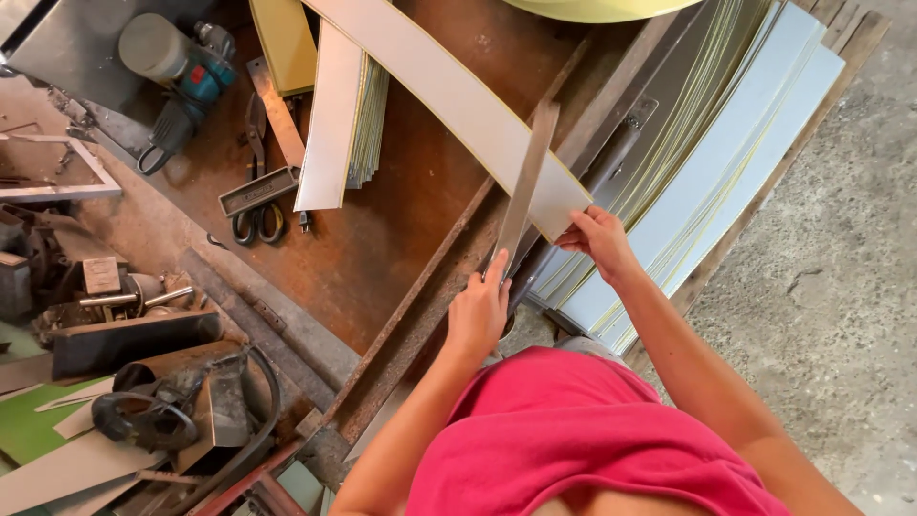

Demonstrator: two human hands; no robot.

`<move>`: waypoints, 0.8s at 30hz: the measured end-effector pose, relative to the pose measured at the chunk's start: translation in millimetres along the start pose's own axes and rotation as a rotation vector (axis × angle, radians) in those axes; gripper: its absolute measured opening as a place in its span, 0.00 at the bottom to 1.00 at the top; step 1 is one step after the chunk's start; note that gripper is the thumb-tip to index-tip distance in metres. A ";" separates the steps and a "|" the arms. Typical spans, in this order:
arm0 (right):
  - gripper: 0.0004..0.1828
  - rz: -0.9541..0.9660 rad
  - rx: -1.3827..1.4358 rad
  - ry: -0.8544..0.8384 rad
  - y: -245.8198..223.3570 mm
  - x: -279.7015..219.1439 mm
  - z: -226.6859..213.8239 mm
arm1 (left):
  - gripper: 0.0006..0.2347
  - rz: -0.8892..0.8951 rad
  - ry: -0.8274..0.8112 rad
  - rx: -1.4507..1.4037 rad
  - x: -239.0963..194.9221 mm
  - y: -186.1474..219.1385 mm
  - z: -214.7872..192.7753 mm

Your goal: Filing or sanding the edges of curved metal strips on a workshop bench.

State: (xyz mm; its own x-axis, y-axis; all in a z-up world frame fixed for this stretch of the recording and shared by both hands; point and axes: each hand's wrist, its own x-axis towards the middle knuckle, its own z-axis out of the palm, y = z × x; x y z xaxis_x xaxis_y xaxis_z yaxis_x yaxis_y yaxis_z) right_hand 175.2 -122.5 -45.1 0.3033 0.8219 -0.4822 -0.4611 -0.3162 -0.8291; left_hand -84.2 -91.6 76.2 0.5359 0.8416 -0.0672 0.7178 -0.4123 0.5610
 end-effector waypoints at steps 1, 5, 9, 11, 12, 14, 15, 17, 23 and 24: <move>0.15 -0.004 0.001 0.005 2.5 1.6 -1.7 | 0.20 0.001 -0.039 0.021 0.4 -7.1 9.9; 0.17 0.004 0.018 0.004 -4.6 3.3 2.2 | 0.17 0.037 0.003 -0.006 11.2 4.4 -10.2; 0.19 0.068 0.043 0.053 -11.0 9.4 12.3 | 0.17 0.063 0.068 -0.058 10.7 15.1 -15.5; 0.20 0.082 0.047 0.073 -7.0 9.1 9.5 | 0.18 0.046 0.063 -0.068 7.4 6.2 1.5; 0.21 0.048 0.042 0.058 -7.7 8.3 9.3 | 0.18 0.058 0.019 -0.038 8.8 -1.7 10.9; 0.21 0.016 0.036 0.039 -5.0 6.4 2.4 | 0.19 0.066 -0.022 -0.008 11.6 1.3 7.8; 0.21 0.002 0.040 0.035 -1.3 5.5 -4.7 | 0.18 0.101 0.011 -0.033 13.3 12.4 -4.1; 0.22 -0.003 0.041 0.034 5.6 -8.3 -16.8 | 0.17 0.129 0.037 -0.062 9.1 28.8 -19.0; 0.21 0.023 0.113 0.082 4.6 -47.1 -21.4 | 0.18 0.120 0.012 -0.046 1.2 10.8 7.2; 0.20 0.027 0.120 0.087 4.5 -47.3 -19.4 | 0.17 0.117 -0.010 -0.038 4.5 6.1 10.3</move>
State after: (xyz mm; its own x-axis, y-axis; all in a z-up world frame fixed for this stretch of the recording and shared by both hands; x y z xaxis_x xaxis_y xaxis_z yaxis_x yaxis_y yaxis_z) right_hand 175.0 -172.0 -31.5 0.3588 0.7679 -0.5307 -0.5650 -0.2739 -0.7783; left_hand -72.8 -93.8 70.9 0.6196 0.7849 -0.0078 0.6327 -0.4936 0.5967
